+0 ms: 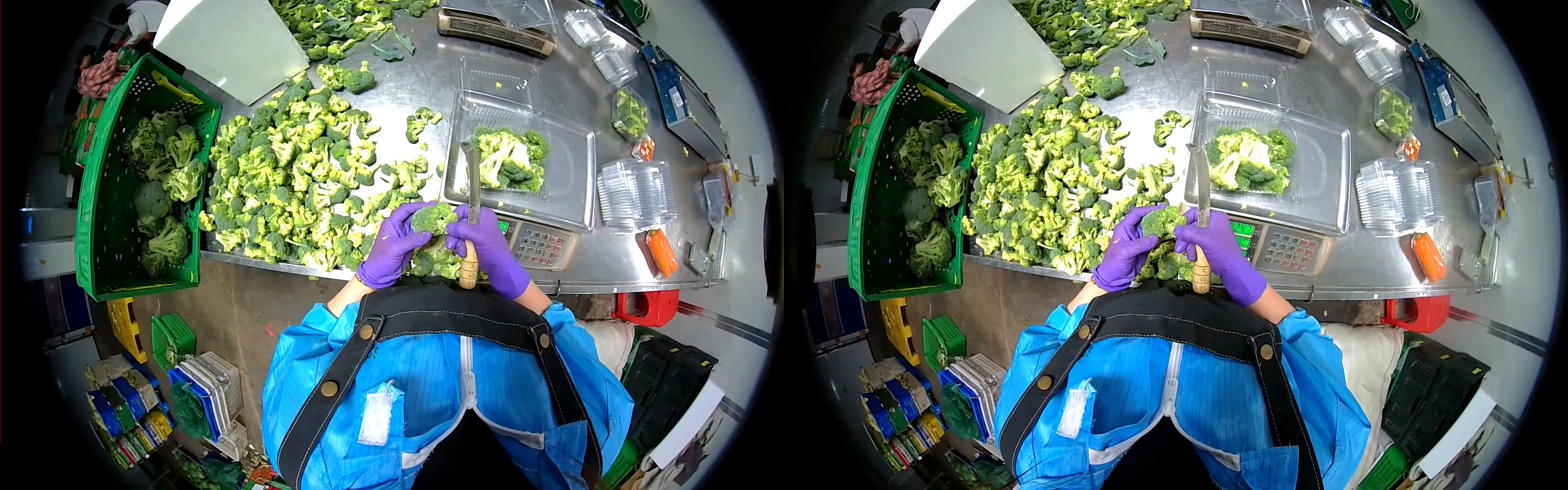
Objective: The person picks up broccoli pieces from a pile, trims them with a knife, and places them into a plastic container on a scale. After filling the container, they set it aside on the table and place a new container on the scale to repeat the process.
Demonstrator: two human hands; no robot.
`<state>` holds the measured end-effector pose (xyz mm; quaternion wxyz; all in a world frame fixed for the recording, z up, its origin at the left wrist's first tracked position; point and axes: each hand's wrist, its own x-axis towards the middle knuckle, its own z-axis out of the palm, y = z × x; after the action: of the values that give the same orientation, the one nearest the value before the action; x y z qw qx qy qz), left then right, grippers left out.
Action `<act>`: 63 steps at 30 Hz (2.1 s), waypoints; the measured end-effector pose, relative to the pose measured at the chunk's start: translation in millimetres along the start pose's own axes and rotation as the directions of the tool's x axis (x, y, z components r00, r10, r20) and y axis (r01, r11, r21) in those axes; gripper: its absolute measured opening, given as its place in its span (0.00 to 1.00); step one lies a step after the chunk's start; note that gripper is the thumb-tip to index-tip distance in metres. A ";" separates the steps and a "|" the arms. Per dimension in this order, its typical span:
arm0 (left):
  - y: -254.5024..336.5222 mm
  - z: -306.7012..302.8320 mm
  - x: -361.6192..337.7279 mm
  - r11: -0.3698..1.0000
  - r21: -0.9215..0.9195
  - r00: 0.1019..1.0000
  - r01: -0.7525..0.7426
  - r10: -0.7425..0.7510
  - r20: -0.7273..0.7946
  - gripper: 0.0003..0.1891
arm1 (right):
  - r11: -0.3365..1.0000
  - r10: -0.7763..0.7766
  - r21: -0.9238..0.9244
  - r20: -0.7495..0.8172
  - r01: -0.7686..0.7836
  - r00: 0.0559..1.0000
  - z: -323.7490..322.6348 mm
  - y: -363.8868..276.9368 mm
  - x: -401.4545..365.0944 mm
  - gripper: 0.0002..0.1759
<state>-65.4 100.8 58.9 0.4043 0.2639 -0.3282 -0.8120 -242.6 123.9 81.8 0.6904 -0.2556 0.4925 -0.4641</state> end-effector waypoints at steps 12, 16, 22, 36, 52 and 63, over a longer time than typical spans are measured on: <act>-2.2 -6.5 5.2 0.927 -0.357 0.988 0.114 -0.145 -0.060 0.21 | 0.999 0.010 0.042 0.121 -0.016 0.993 -11.4 2.0 -4.4 0.10; 25.4 -15.5 10.6 0.950 0.241 0.977 -0.196 0.211 -0.037 0.27 | 0.995 0.073 -0.088 0.453 -0.037 0.888 -33.2 -11.7 -13.5 0.11; 38.8 -2.3 13.0 0.586 0.615 0.774 -0.528 0.036 0.632 0.26 | 0.981 0.110 -0.176 0.127 -0.087 0.986 -17.5 -7.7 -12.6 0.19; 17.9 2.8 4.6 0.981 0.042 0.982 0.188 -0.187 -0.026 0.32 | 0.904 -0.296 -0.347 -0.092 0.248 0.951 -1.7 6.4 -5.1 0.20; 14.2 3.2 6.2 0.905 0.413 0.995 0.097 -0.086 -0.046 0.23 | 0.878 -0.156 -0.465 -0.045 0.118 0.987 0.2 2.7 -7.3 0.13; 6.4 -9.9 9.3 0.973 0.143 0.980 0.183 -0.169 -0.106 0.21 | 0.985 -0.164 0.084 0.151 0.152 0.975 -20.6 20.8 -3.4 0.09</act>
<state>-60.4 87.0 55.7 0.3242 0.3594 -0.3454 -0.8040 -253.7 138.2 58.5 0.6969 -0.3048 0.3975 -0.5133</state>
